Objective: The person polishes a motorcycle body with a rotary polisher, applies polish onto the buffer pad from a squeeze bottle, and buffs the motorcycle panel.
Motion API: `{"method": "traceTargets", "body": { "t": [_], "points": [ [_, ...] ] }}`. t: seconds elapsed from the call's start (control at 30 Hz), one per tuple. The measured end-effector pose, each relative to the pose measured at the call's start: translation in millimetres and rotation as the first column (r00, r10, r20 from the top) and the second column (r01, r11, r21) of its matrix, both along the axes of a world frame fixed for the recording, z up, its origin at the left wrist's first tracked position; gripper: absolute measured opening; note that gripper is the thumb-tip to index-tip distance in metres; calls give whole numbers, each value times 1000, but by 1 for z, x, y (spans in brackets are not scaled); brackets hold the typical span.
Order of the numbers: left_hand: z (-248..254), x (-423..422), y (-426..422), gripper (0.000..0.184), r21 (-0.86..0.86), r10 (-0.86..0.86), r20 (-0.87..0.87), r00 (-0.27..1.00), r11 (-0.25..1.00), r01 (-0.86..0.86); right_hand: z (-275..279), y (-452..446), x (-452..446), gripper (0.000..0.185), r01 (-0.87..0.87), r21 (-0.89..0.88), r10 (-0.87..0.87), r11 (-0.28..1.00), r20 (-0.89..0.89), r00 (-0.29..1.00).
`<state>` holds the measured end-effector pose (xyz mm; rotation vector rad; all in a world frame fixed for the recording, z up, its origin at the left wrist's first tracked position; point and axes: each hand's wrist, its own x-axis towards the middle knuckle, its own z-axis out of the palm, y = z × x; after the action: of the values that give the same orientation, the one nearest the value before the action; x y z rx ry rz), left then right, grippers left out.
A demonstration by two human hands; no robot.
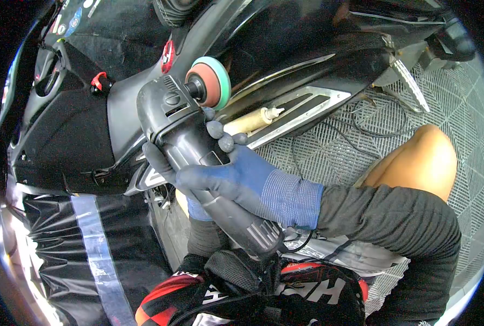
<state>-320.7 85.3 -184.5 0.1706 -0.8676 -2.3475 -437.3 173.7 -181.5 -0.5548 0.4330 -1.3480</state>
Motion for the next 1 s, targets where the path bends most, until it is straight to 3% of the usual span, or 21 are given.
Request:
{"method": "traceTargets", "body": {
  "t": [0.1,0.3,0.5,0.6,0.7,1.0],
  "points": [
    [-1,2,-3,102,-84,37,66,997,996,-32,-4,0,-2,71,-68,-8,68,998,-17,998],
    [2,-6,4,103,-36,43,61,997,999,-41,-13,3,6,78,121,22,-118,992,-106,987],
    [0,-13,4,101,-64,-24,6,1000,998,24,-18,3,3,84,121,-26,-123,992,-139,983],
    [-1,-16,7,99,0,-5,-88,996,1000,5,-18,4,2,86,162,-1,-159,987,-187,969],
    [-3,-17,1,96,-135,-51,-52,997,990,44,-13,7,-5,85,145,-41,-150,989,-176,973],
    [10,-29,14,98,-27,-11,-11,1000,1000,11,5,20,-23,82,123,-137,-142,983,-139,980]
  ]
}}
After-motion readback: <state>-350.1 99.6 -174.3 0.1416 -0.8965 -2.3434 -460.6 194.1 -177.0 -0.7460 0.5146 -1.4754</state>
